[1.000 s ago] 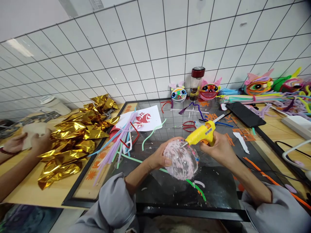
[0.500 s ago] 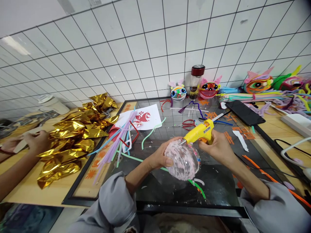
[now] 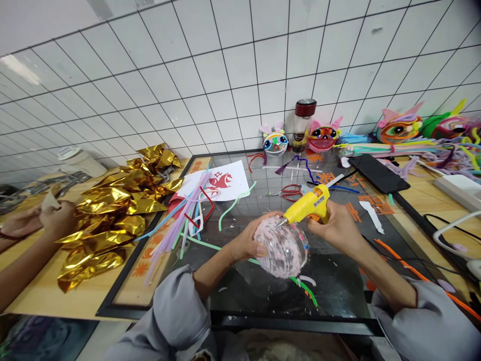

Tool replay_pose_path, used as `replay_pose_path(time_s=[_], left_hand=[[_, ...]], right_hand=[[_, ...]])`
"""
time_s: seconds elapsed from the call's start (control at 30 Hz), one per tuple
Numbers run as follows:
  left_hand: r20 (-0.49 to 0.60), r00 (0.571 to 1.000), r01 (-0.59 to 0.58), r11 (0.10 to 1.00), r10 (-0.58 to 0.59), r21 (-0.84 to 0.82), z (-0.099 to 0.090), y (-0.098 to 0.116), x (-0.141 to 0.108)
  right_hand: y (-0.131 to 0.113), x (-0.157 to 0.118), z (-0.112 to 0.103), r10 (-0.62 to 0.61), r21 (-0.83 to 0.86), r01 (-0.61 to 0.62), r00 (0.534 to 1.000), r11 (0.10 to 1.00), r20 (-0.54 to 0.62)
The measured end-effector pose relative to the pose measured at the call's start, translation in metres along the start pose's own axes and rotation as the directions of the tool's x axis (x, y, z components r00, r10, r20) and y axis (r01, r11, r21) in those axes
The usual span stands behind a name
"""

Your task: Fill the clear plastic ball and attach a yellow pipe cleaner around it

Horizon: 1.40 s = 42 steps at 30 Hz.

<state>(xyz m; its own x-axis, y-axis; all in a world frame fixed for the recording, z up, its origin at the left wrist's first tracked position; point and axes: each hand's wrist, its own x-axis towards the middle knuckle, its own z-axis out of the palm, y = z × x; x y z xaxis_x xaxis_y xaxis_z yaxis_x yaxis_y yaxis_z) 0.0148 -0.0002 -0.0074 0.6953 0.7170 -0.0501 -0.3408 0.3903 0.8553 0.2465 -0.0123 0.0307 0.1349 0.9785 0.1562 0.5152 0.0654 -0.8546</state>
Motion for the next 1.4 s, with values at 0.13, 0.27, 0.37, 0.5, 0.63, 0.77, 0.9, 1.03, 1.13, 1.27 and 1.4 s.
replay_pose_path(time_s=[0.13, 0.27, 0.37, 0.5, 0.63, 0.77, 0.9, 1.03, 1.13, 1.27, 1.4], left_hand=[[-0.01, 1.0, -0.016, 1.0, 0.016, -0.005, 0.001, -0.001, -0.001], [0.031, 0.999, -0.028, 1.0, 0.027, 0.014, -0.002, 0.001, 0.002], [0.02, 0.999, -0.036, 0.999, 0.036, 0.018, -0.004, 0.004, 0.004], [0.013, 0.999, -0.04, 0.999, 0.04, 0.018, -0.004, 0.004, 0.004], [0.009, 0.999, -0.031, 0.999, 0.031, 0.019, -0.001, 0.005, 0.004], [-0.015, 0.999, -0.03, 1.0, 0.03, 0.003, 0.005, 0.007, 0.0], [-0.034, 0.999, -0.032, 0.999, 0.032, -0.016, 0.006, 0.008, -0.001], [-0.006, 0.999, -0.037, 0.999, 0.036, -0.019, 0.005, 0.007, 0.001], [-0.015, 1.0, -0.018, 1.0, 0.018, -0.012, 0.004, 0.008, 0.002], [-0.044, 0.999, -0.009, 1.0, 0.007, -0.029, 0.004, 0.008, 0.001], [-0.024, 1.0, -0.019, 0.999, 0.018, -0.035, 0.003, 0.006, 0.002]], right_hand=[[-0.001, -0.001, -0.001, 0.006, -0.01, -0.006, 1.0, 1.0, 0.007], [-0.001, -0.001, -0.001, 0.017, 0.009, -0.017, 1.0, 1.0, 0.019], [-0.001, -0.001, -0.001, 0.004, 0.02, -0.004, 1.0, 1.0, 0.009], [-0.002, -0.001, -0.002, -0.008, 0.016, 0.008, 1.0, 1.0, 0.004], [0.0, 0.001, -0.001, 0.009, -0.044, -0.01, 0.999, 0.999, -0.032], [0.003, 0.002, 0.0, 0.006, -0.057, -0.008, 0.999, 0.998, -0.047], [0.002, 0.002, 0.0, 0.031, -0.01, -0.031, 1.0, 0.999, 0.001], [-0.001, 0.001, 0.0, 0.041, 0.038, -0.041, 0.999, 0.998, 0.02], [-0.002, 0.001, -0.001, 0.047, 0.065, -0.048, 0.999, 0.997, 0.02], [-0.001, 0.001, -0.001, 0.052, 0.074, -0.053, 0.999, 0.996, 0.015], [-0.003, 0.001, -0.001, 0.06, 0.061, -0.06, 0.998, 0.996, 0.006]])
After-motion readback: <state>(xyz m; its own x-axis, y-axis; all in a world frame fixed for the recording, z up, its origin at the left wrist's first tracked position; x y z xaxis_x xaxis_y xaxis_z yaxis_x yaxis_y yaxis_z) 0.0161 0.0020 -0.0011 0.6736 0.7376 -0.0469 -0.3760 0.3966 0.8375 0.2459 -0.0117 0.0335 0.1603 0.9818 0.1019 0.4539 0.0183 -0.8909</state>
